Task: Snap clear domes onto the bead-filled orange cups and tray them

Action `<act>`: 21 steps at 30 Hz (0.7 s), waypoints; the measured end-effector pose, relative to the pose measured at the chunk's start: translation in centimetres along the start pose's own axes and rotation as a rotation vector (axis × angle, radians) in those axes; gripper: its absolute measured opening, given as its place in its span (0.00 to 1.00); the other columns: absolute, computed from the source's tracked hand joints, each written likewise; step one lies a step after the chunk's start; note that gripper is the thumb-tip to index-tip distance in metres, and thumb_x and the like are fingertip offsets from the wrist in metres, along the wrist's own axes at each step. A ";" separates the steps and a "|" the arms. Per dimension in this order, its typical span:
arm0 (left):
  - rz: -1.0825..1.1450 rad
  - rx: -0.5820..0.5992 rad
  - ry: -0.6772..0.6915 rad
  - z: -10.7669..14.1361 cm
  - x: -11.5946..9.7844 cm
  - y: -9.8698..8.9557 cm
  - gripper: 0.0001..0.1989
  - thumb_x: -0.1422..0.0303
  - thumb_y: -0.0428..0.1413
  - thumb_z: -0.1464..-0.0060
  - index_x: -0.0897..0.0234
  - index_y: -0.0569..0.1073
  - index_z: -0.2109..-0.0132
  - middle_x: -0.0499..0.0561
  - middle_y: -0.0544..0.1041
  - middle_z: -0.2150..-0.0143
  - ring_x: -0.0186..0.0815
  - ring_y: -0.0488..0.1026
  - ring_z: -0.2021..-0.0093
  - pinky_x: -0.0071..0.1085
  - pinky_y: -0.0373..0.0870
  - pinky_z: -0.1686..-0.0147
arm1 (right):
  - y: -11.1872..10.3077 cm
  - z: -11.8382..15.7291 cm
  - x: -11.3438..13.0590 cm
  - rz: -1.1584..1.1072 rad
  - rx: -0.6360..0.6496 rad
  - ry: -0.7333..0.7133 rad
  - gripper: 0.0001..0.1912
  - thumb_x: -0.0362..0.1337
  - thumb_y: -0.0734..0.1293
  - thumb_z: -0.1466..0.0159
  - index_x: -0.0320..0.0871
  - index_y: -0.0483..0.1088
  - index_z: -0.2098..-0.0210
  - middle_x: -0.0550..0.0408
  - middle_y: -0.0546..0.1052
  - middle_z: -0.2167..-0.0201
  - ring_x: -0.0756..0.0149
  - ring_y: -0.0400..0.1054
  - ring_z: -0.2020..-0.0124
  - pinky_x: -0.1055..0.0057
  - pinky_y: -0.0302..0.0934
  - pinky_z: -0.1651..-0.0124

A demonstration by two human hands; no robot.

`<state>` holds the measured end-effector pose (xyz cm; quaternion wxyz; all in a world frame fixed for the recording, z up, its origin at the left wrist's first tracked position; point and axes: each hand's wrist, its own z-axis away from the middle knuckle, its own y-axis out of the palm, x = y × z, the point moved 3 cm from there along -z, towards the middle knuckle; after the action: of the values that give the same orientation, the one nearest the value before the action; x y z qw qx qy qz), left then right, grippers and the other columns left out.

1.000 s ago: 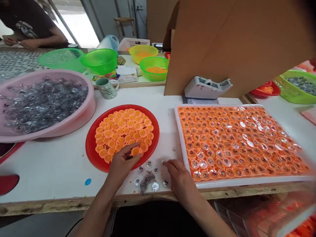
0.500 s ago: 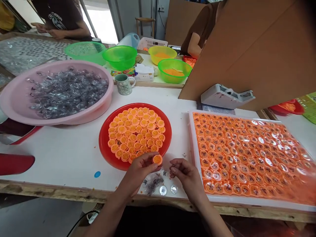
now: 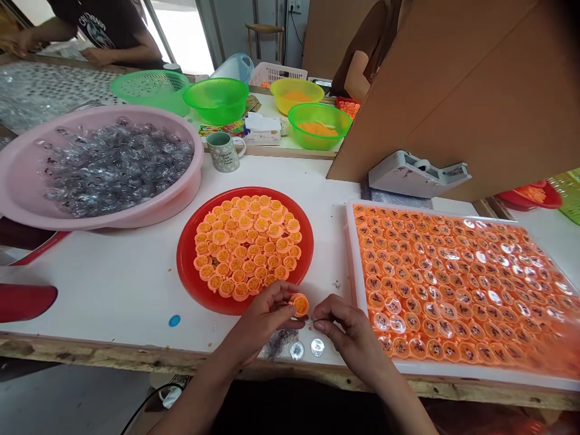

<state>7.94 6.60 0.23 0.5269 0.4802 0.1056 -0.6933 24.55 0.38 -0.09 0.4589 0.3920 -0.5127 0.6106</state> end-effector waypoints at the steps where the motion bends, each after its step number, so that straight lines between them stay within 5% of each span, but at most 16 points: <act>1: -0.018 0.009 0.006 0.0 -0.1 0.1 0.10 0.67 0.58 0.46 0.61 0.74 0.55 0.50 0.73 0.58 0.40 0.74 0.58 0.38 0.74 0.57 | 0.1 0.0 0.5 0.064 0.045 -0.030 0.05 0.31 0.64 0.35 0.44 0.70 0.68 0.57 0.70 0.70 0.68 0.66 0.67 0.73 0.60 0.64; 10: -0.238 0.110 0.056 0.0 -0.2 1.1 0.11 0.62 0.55 0.43 0.64 0.77 0.67 0.48 0.72 0.70 0.33 0.68 0.69 0.29 0.65 0.66 | 0.5 -0.8 0.8 0.294 0.006 -0.215 0.09 0.25 0.60 0.34 0.44 0.68 0.66 0.57 0.70 0.68 0.68 0.67 0.68 0.74 0.61 0.66; 15: -0.294 0.104 0.101 0.0 0.5 0.9 0.13 0.63 0.55 0.44 0.62 0.76 0.55 0.51 0.75 0.62 0.36 0.69 0.65 0.31 0.66 0.65 | 0.2 -0.6 0.7 0.334 -0.033 -0.294 0.10 0.27 0.60 0.32 0.45 0.70 0.64 0.55 0.71 0.67 0.68 0.68 0.67 0.73 0.64 0.65; 21: -0.491 0.063 0.159 0.1 -0.1 1.3 0.07 0.68 0.58 0.46 0.61 0.76 0.59 0.46 0.73 0.68 0.35 0.68 0.67 0.29 0.63 0.67 | 0.6 -0.1 1.0 0.373 -0.042 -0.357 0.12 0.27 0.59 0.32 0.47 0.70 0.57 0.52 0.72 0.62 0.66 0.70 0.62 0.70 0.67 0.61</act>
<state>9.00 6.05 0.88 0.3176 0.5095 0.2386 -0.7633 23.68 0.62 0.64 0.2487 0.3827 -0.6616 0.5949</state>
